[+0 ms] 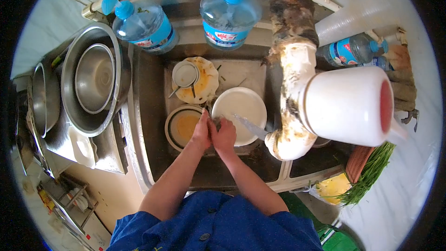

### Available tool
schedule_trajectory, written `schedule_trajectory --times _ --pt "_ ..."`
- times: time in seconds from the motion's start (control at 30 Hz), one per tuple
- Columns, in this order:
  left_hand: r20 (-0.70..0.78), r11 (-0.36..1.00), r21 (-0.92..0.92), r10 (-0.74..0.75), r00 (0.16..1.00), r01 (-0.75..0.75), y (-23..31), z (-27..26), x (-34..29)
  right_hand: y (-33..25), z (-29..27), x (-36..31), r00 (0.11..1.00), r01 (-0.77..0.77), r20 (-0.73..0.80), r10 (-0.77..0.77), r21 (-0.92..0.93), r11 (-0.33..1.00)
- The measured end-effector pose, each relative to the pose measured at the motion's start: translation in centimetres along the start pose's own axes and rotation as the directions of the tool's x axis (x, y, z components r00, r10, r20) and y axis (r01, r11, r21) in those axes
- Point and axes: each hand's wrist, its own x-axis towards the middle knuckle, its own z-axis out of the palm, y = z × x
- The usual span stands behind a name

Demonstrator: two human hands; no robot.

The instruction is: Wash a variety of bowls and plates in a sink using a sponge and running water.

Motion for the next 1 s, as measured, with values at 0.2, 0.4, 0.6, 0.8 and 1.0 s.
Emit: schedule_trajectory --times 0.2,0.4,0.6,0.8,1.0 --pt "0.042 0.996 0.082 -0.032 0.999 0.029 1.1 1.8 -1.0 6.2 -3.9 -2.4 0.856 0.474 0.014 -0.516 -0.418 0.775" --pt "0.056 0.949 0.313 0.024 0.998 -0.040 -1.8 3.0 -1.3 8.7 -6.6 -0.6 0.836 0.525 0.193 -0.514 -0.556 0.645" --pt "-0.073 0.904 0.417 0.140 0.988 -0.097 -1.9 4.1 -4.7 0.7 -7.2 -5.3 0.937 0.347 0.037 -0.348 -0.218 0.912" --pt "-0.224 0.928 0.360 0.184 0.957 -0.095 -2.3 4.6 -8.6 3.5 -12.3 -8.0 0.832 0.525 0.270 -0.485 -0.103 0.845" --pt "-0.058 0.963 0.199 0.198 0.979 -0.183 2.1 7.6 -12.3 7.0 -16.2 -4.4 0.662 0.749 0.342 -0.666 -0.275 0.603"
